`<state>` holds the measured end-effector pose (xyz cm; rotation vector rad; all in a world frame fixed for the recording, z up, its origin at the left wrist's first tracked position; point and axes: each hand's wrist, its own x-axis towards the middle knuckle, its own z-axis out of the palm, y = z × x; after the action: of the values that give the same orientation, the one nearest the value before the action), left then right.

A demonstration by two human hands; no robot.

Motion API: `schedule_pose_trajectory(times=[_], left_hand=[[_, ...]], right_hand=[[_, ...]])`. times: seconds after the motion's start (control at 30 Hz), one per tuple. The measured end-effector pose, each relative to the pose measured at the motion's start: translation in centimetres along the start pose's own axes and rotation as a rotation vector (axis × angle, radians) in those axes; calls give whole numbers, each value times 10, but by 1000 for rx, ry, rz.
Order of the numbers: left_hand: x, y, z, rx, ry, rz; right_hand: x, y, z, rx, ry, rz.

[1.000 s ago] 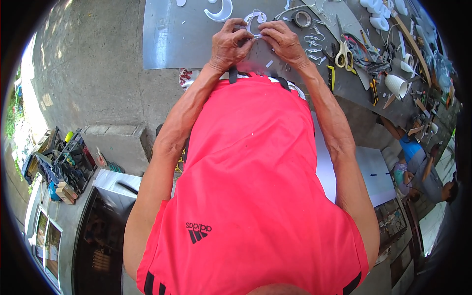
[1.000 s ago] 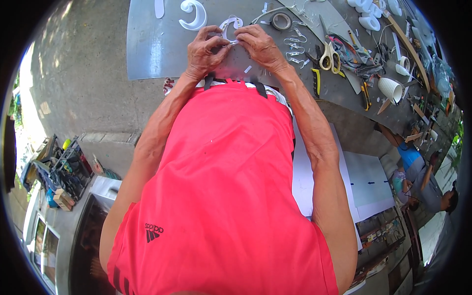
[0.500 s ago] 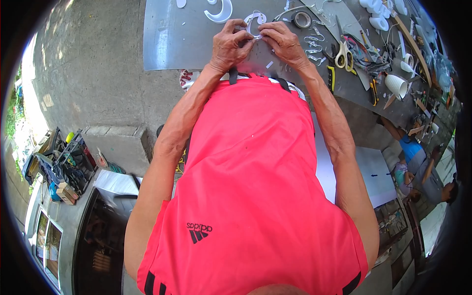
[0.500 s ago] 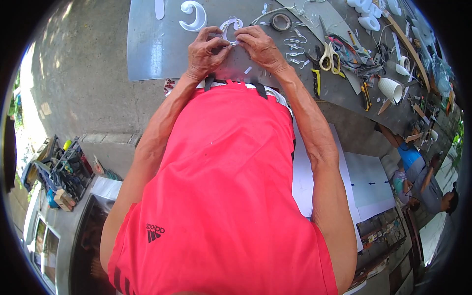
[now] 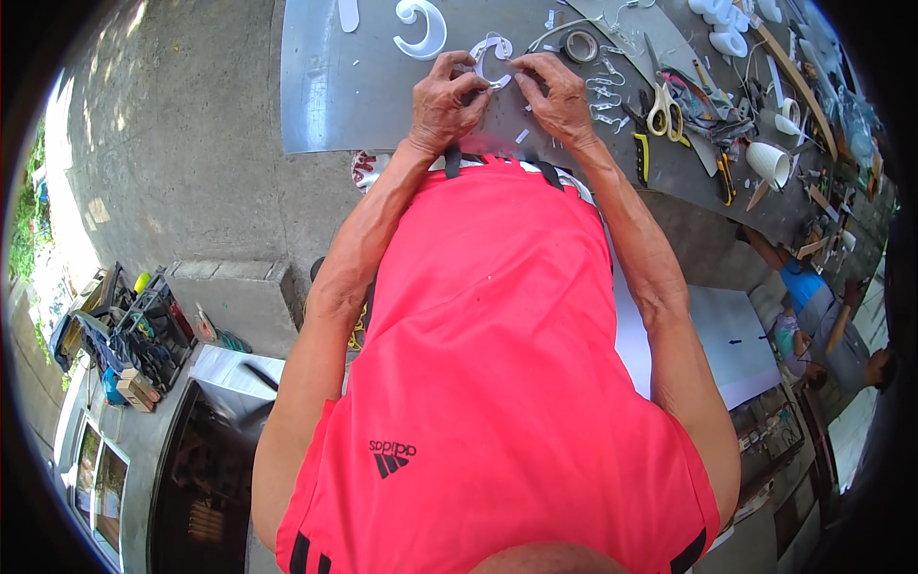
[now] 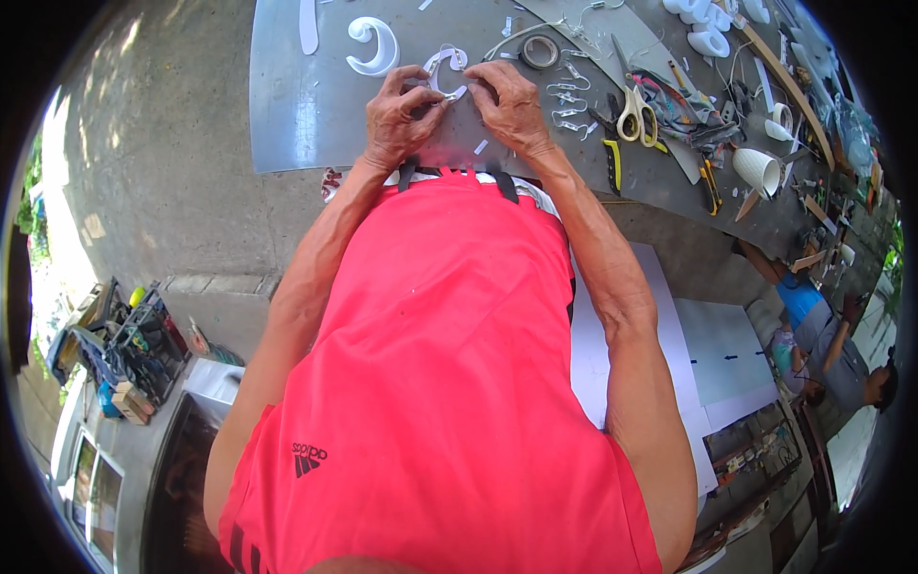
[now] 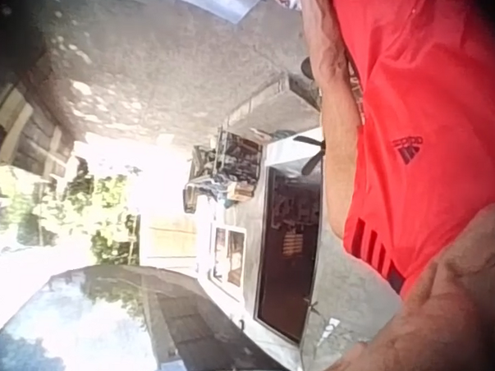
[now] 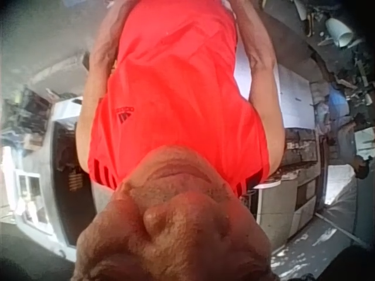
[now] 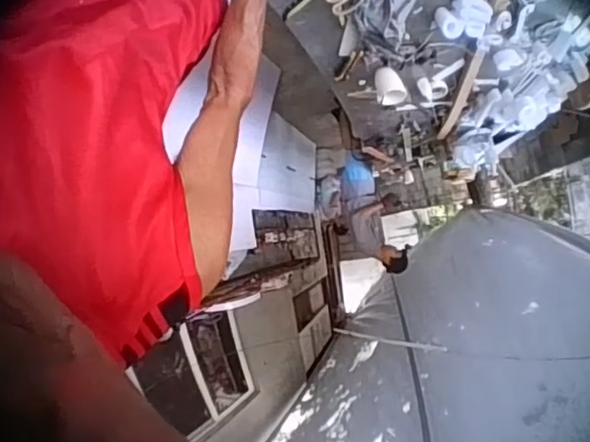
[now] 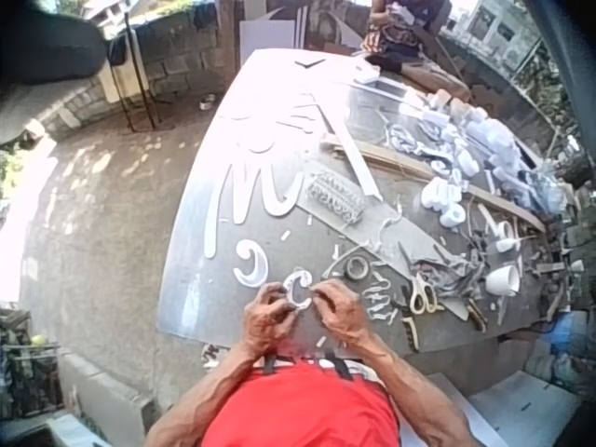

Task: Attaching spacers or components to the back of plastic sign letters on a workbench.

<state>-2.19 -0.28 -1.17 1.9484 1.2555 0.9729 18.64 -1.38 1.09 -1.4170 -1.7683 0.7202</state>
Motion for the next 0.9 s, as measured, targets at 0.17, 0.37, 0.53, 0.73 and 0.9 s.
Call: schedule_pose_trajectory(times=[0.17, 0.37, 0.53, 0.73, 0.9], left_hand=[[1, 0, 1, 2, 9, 5], [0, 0, -1, 38, -9, 27], [0, 0, -3, 9, 4, 34], [0, 0, -2, 32, 14, 38], [0, 1, -1, 14, 16, 45]], right_hand=[[-1, -4, 7, -9, -49, 76], [0, -3, 11, 5, -89, 137], [1, -1, 11, -6, -113, 108], [3, -7, 5, 43, -207, 196], [2, 1, 5, -25, -219, 16]])
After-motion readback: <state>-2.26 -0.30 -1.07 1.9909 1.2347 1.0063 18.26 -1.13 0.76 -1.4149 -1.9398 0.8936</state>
